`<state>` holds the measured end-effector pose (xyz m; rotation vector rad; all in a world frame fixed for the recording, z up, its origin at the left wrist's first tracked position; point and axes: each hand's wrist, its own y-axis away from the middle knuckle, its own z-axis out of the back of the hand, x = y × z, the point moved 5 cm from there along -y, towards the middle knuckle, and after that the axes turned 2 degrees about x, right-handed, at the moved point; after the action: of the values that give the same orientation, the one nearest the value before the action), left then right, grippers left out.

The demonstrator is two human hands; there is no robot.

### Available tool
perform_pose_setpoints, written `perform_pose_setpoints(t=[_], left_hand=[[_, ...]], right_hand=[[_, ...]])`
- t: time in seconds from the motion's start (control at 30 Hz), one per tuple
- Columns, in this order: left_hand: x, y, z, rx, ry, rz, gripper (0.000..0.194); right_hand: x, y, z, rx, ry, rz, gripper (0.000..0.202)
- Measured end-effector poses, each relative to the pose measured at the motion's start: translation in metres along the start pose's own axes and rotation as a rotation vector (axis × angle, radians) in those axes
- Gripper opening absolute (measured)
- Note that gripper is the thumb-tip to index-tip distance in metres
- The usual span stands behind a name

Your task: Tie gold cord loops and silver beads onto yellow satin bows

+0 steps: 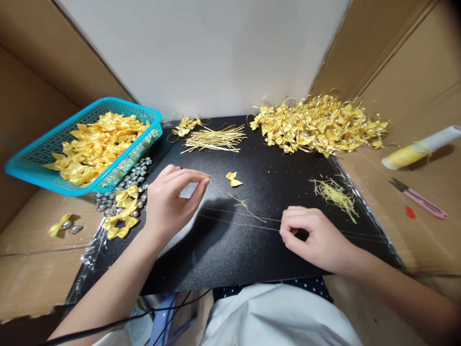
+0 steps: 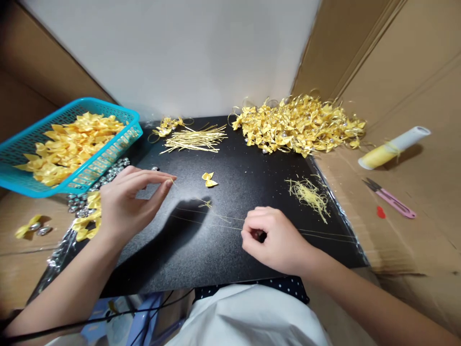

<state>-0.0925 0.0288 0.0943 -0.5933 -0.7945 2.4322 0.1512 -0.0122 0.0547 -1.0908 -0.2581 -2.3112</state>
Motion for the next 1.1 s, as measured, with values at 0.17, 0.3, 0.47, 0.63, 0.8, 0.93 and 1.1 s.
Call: perform_pose_setpoints(t=[0.17, 0.3, 0.47, 0.63, 0.8, 0.93, 1.1], left_hand=[[-0.007, -0.001, 0.000, -0.002, 0.020, -0.061, 0.009], [-0.014, -0.005, 0.003, -0.002, -0.010, -0.121, 0.010], [-0.012, -0.010, 0.007, -0.016, -0.064, -0.144, 0.009], [0.000, -0.009, 0.009, -0.043, -0.098, -0.120, 0.008], [0.004, -0.006, 0.004, -0.039, -0.073, -0.096, 0.008], [0.000, -0.004, 0.003, -0.040, -0.072, -0.115, 0.008], [-0.001, -0.002, 0.004, -0.024, -0.056, -0.088, 0.006]], right_hand=[[0.006, -0.018, 0.027, -0.150, 0.106, -0.024, 0.009], [0.026, -0.064, 0.001, -0.130, -0.094, 0.044, 0.030], [0.028, -0.098, -0.035, -0.076, -0.435, -0.020, 0.011], [0.015, -0.078, -0.028, 0.082, -0.661, -0.067, 0.013], [0.003, -0.068, -0.017, -0.032, -0.580, -0.121, 0.009], [0.015, -0.087, -0.020, -0.240, -0.420, -0.041, 0.021], [0.036, -0.114, -0.028, -0.313, -0.286, 0.080, 0.006]])
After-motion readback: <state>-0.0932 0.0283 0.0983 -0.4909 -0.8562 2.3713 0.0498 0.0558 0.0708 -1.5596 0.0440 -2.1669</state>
